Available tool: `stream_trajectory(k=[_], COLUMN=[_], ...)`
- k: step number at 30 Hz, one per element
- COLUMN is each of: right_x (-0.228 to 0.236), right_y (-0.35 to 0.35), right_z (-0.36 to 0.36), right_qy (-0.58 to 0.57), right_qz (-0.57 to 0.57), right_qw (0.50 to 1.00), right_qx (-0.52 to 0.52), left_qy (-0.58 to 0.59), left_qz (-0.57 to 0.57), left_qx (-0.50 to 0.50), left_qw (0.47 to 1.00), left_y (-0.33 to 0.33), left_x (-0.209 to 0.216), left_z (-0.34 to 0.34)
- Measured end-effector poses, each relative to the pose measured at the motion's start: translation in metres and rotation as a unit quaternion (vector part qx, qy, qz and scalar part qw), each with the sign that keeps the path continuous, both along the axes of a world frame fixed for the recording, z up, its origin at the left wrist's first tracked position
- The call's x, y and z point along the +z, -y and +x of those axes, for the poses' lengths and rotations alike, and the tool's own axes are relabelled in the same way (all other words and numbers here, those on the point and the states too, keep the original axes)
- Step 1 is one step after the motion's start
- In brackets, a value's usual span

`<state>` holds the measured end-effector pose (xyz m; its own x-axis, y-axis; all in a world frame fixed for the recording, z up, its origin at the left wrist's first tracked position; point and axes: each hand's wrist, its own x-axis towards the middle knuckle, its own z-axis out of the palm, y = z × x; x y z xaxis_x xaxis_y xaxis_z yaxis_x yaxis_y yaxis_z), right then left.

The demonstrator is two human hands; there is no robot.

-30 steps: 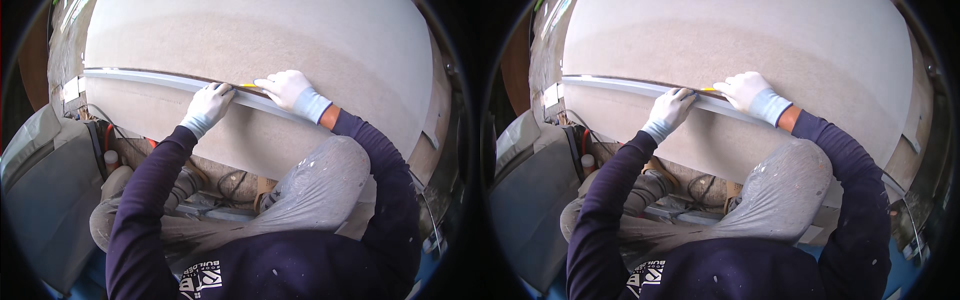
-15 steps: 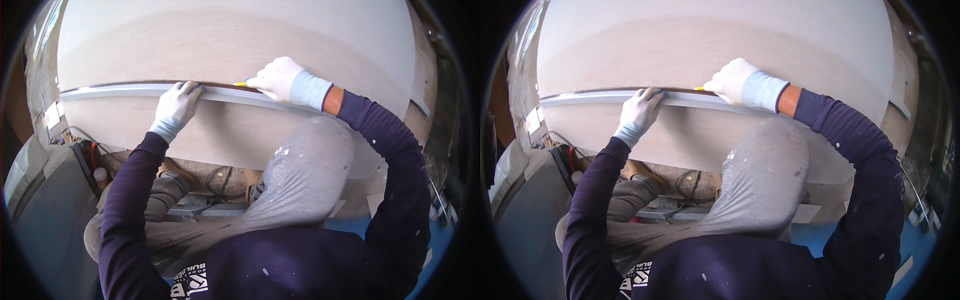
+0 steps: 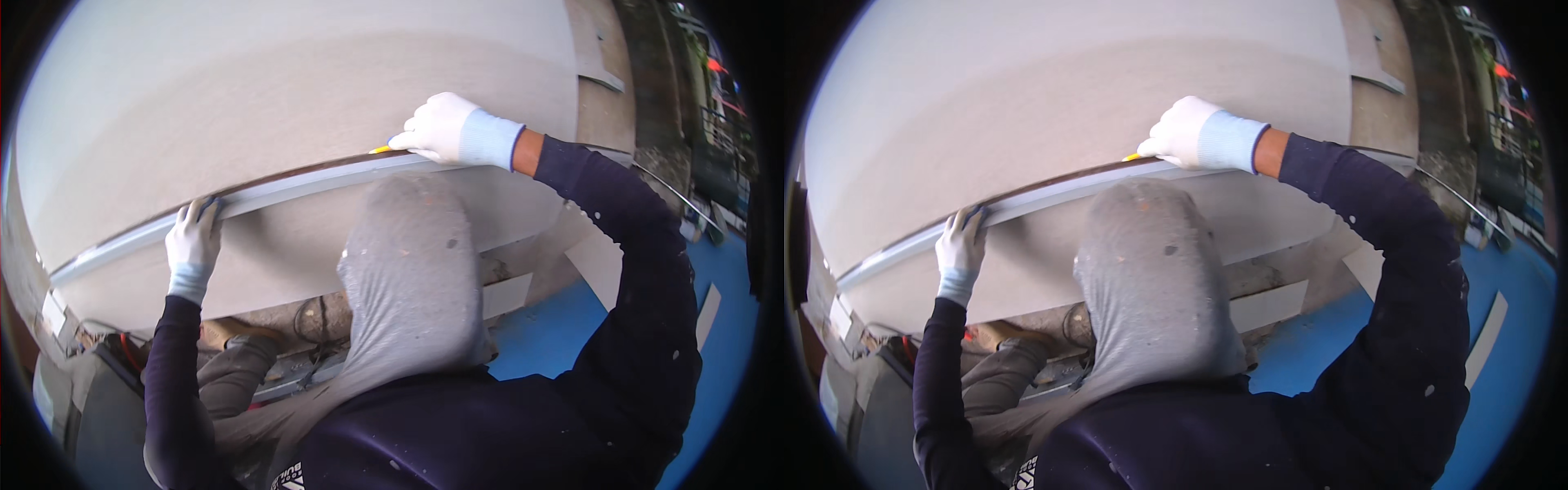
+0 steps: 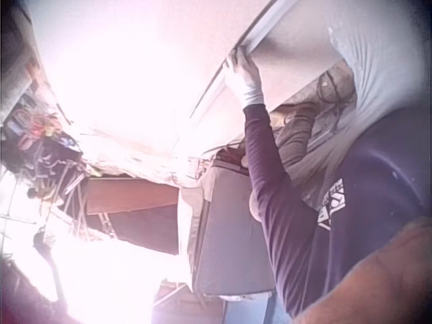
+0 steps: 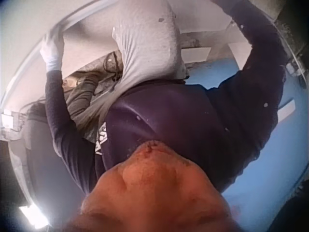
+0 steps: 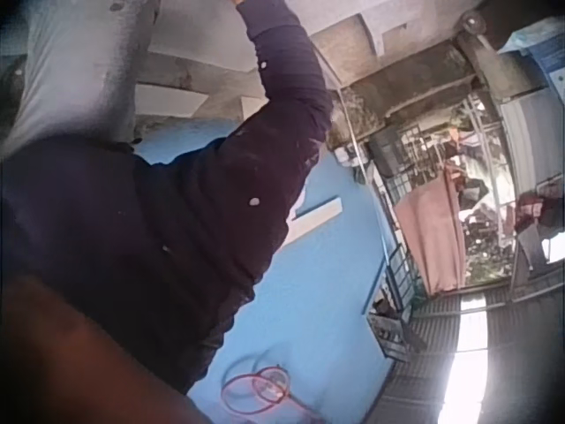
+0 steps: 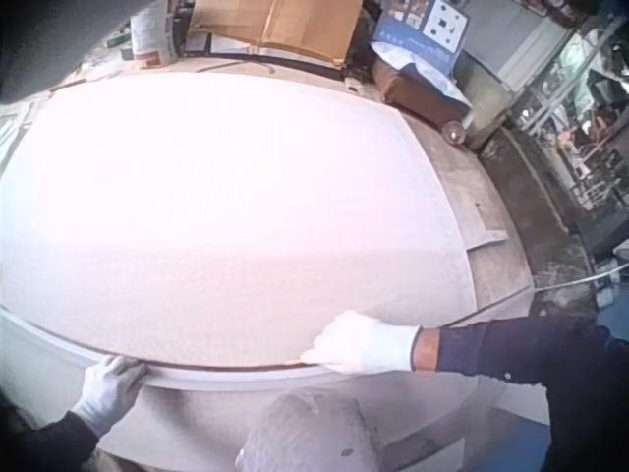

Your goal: The person uses a straight edge and a pencil to mark a line on a large board while kneeling on the ground. They then retrieve a red level to mark another line before picking up an angle grinder and connecting it to a power strip.

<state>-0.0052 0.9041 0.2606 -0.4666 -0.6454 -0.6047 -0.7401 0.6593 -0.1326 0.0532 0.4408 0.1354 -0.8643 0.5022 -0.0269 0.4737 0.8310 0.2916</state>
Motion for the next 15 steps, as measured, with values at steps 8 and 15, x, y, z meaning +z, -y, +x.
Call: stream_trajectory(k=[8, 15], right_x=[0.024, 0.045], right_y=[-0.080, -0.141], right_z=[0.022, 0.042], right_qy=[0.006, -0.019], right_qz=[0.082, 0.081], right_qw=[0.996, 0.994], right_qx=[-0.041, -0.067], left_qy=[0.002, 0.005], left_qz=[-0.010, -0.008], left_qx=[-0.006, -0.006], left_qw=[1.000, 1.000], left_y=[-0.001, -0.003], left_x=[-0.002, 0.009], left_z=[0.002, 0.000])
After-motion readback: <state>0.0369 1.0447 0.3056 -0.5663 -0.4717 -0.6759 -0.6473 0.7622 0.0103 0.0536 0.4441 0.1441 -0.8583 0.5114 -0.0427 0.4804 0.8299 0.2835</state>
